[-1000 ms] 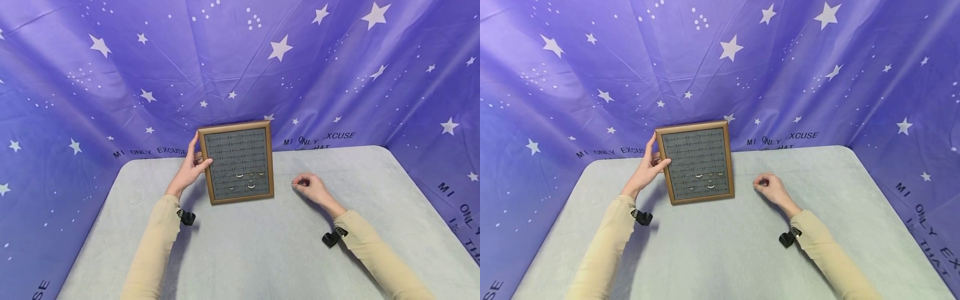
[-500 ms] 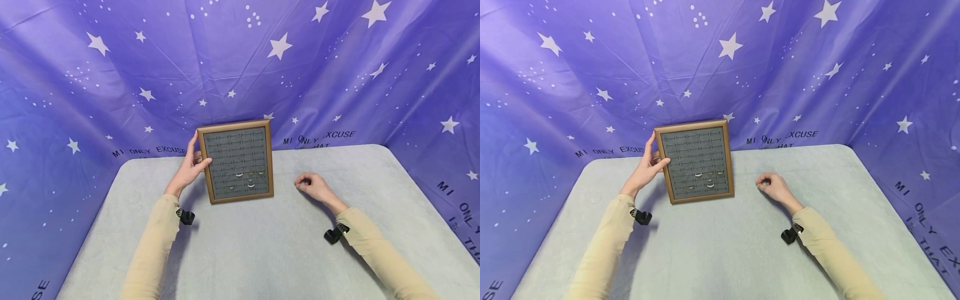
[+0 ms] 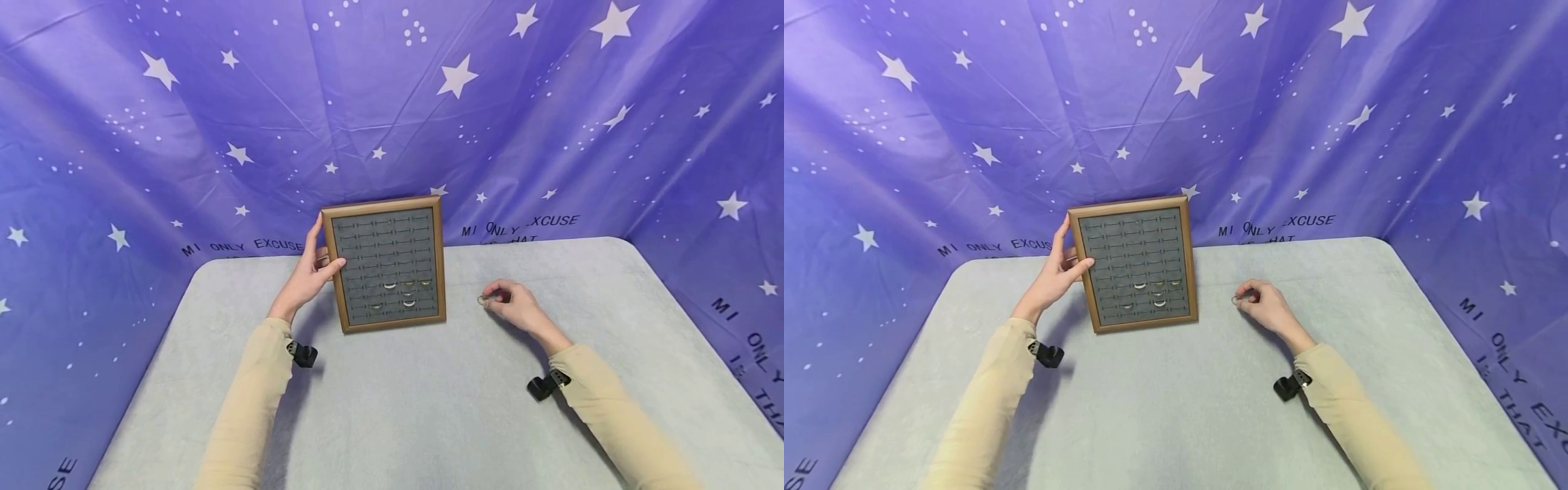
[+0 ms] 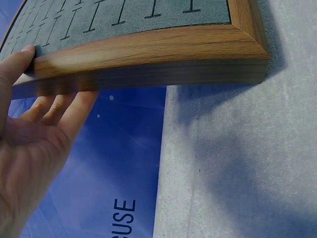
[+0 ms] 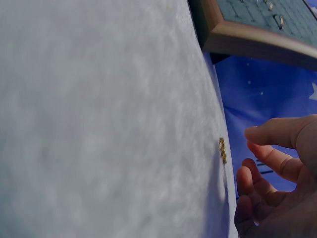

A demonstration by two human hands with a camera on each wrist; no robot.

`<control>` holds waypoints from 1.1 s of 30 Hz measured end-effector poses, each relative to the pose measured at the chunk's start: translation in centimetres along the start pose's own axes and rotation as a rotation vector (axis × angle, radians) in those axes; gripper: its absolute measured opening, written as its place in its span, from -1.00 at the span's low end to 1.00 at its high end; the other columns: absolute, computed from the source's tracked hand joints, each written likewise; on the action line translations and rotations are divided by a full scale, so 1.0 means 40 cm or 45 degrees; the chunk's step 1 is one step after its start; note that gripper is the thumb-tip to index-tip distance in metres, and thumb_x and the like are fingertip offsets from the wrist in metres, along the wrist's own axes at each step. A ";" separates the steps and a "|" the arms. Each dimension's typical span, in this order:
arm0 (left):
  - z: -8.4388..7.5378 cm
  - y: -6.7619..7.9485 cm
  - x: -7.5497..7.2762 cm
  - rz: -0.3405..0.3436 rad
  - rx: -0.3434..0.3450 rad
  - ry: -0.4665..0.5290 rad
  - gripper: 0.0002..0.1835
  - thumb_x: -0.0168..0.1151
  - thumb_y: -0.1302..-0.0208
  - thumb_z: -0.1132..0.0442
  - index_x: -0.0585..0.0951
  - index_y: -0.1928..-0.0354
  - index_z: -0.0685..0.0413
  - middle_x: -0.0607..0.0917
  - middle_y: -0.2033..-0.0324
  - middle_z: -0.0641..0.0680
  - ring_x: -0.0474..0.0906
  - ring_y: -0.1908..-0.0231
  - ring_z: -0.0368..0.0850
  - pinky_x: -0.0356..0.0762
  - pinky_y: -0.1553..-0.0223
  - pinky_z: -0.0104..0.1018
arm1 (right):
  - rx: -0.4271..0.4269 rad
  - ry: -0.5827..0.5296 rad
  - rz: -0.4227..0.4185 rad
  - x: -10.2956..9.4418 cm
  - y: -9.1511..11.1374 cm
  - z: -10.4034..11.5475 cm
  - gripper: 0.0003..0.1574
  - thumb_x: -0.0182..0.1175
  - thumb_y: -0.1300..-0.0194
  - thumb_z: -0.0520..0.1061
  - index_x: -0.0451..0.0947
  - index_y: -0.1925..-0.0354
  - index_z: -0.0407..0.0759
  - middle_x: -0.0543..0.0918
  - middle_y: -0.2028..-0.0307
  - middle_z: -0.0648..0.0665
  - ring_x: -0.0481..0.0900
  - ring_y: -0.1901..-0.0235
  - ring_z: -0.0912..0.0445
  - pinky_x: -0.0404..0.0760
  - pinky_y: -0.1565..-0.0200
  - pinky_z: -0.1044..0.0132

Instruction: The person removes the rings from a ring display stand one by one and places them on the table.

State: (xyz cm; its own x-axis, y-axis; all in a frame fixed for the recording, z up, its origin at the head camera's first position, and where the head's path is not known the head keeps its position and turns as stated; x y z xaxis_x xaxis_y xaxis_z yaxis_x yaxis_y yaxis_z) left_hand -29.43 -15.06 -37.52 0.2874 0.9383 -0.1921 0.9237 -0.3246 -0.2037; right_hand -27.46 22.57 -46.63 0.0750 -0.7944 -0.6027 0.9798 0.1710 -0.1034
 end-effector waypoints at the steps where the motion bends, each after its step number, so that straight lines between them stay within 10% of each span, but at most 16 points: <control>1: 0.001 0.000 0.000 -0.001 0.001 -0.001 -0.01 0.10 -0.36 0.49 -0.30 -0.53 -0.24 0.36 -0.19 0.47 0.43 -0.09 0.32 0.61 0.12 -0.29 | -0.010 -0.011 0.004 0.001 0.001 0.005 -0.79 0.30 -0.13 -0.36 0.58 0.20 -0.38 0.58 0.40 -0.17 0.46 0.42 0.10 0.46 0.36 0.36; 33: 0.074 -0.019 -0.019 -0.043 -0.004 -0.014 0.00 0.18 -0.36 0.35 -0.20 -0.46 -0.68 0.50 -0.12 0.34 0.53 -0.01 0.15 0.63 0.24 -0.27 | -0.299 -0.307 0.074 0.100 0.024 0.255 -0.74 0.28 -0.16 -0.41 0.57 0.12 -0.38 0.58 0.19 -0.28 0.58 0.27 -0.02 0.60 0.20 0.28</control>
State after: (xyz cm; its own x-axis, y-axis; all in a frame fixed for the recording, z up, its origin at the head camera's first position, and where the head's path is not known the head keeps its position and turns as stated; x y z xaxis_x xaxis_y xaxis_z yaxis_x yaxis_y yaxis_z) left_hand -31.10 -15.88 -40.06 0.2531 0.9475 -0.1954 0.9337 -0.2921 -0.2070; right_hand -24.32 13.61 -41.05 0.1983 -0.8896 -0.4114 0.9055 0.3269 -0.2706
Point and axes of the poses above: each hand's wrist, its own y-axis away from the middle knuckle, its own x-axis out of the palm, z = x × y, the point moved 6 cm from there along -y, towards the middle knuckle
